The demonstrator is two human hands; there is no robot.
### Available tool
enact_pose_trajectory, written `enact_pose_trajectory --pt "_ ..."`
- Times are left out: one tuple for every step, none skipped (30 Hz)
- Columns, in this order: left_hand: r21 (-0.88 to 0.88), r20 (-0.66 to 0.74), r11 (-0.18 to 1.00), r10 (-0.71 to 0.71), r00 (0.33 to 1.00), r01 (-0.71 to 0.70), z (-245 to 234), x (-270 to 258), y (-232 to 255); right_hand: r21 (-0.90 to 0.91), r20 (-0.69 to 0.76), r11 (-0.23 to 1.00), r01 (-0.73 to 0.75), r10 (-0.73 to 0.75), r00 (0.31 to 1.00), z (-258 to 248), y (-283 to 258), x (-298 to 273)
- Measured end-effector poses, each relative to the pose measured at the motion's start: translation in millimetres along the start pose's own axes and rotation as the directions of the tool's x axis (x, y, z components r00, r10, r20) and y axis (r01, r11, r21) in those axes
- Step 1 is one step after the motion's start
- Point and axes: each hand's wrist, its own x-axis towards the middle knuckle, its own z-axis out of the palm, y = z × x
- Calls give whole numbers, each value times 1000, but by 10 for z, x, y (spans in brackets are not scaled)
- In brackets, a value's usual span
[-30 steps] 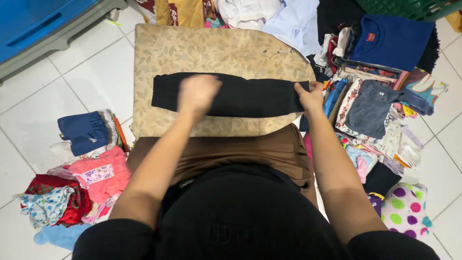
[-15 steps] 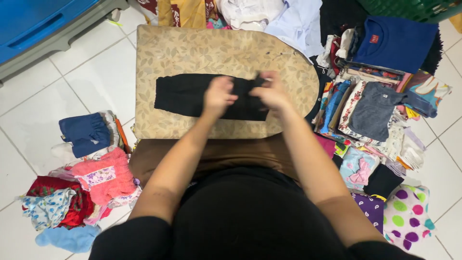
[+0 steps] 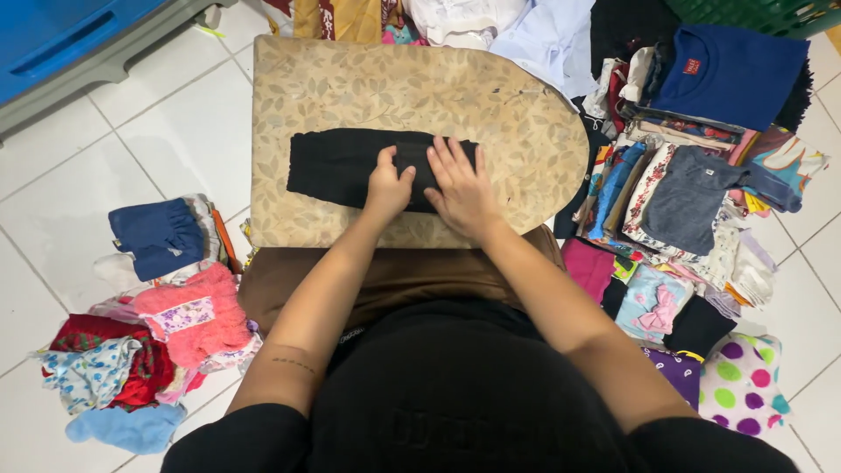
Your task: The person folds several items of clothing on a cushion placed on their lap. They fold a grey bandana, a purple bandana, a black garment, and a light blue shirt, then place each folded item into a pile.
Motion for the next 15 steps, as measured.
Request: enact_pose_trajectory --pt "140 -94 979 162 982 -148 -12 -89 74 42 65 997 -60 57 996 34 -14 -1" --pt "290 -161 916 331 930 -276 -24 -181 144 80 132 989 -122 111 985 74 -25 5" --pt "443 -195 813 499 845 -378 -59 -253 214 115 196 976 -185 160 967 110 -12 25" --pt "488 -200 777 542 816 -397 -107 -311 269 99 153 981 -165 149 977 131 31 37" --pt "531 -199 739 584 787 -414 -156 -357 302 81 111 986 -148 139 984 139 91 25" --pt "573 -196 698 625 756 -429 -194 -392 316 62 68 989 -131 127 990 142 146 0" --pt "564 -133 671 649 749 -481 -217 -397 326 113 -66 948 -296 305 950 139 203 -17" --pt "551 -70 643 671 738 -532 -239 -387 314 186 -185 877 -443 474 861 131 253 -36" --pt "534 -7 619 685 729 -576 -249 -399 258 276 -277 778 -564 626 729 130 271 -75" --pt "523 -19 609 708 706 -596 -234 -396 197 332 -132 671 -663 729 672 129 290 -91" --pt "514 -31 595 733 679 -618 -212 -364 147 367 18 548 -752 804 595 132 307 -67" --pt "506 -43 579 757 652 -640 -190 -327 94 378 170 414 -828 848 502 132 321 -27" --pt "491 -52 588 756 652 -643 -172 -287 41 409 226 379 -830 839 494 134 330 29" --pt "477 -60 596 755 653 -646 -156 -247 -10 437 281 341 -832 827 487 146 328 96" --pt "462 -72 604 755 651 -649 -137 -194 -50 463 332 306 -832 810 483 148 350 168"
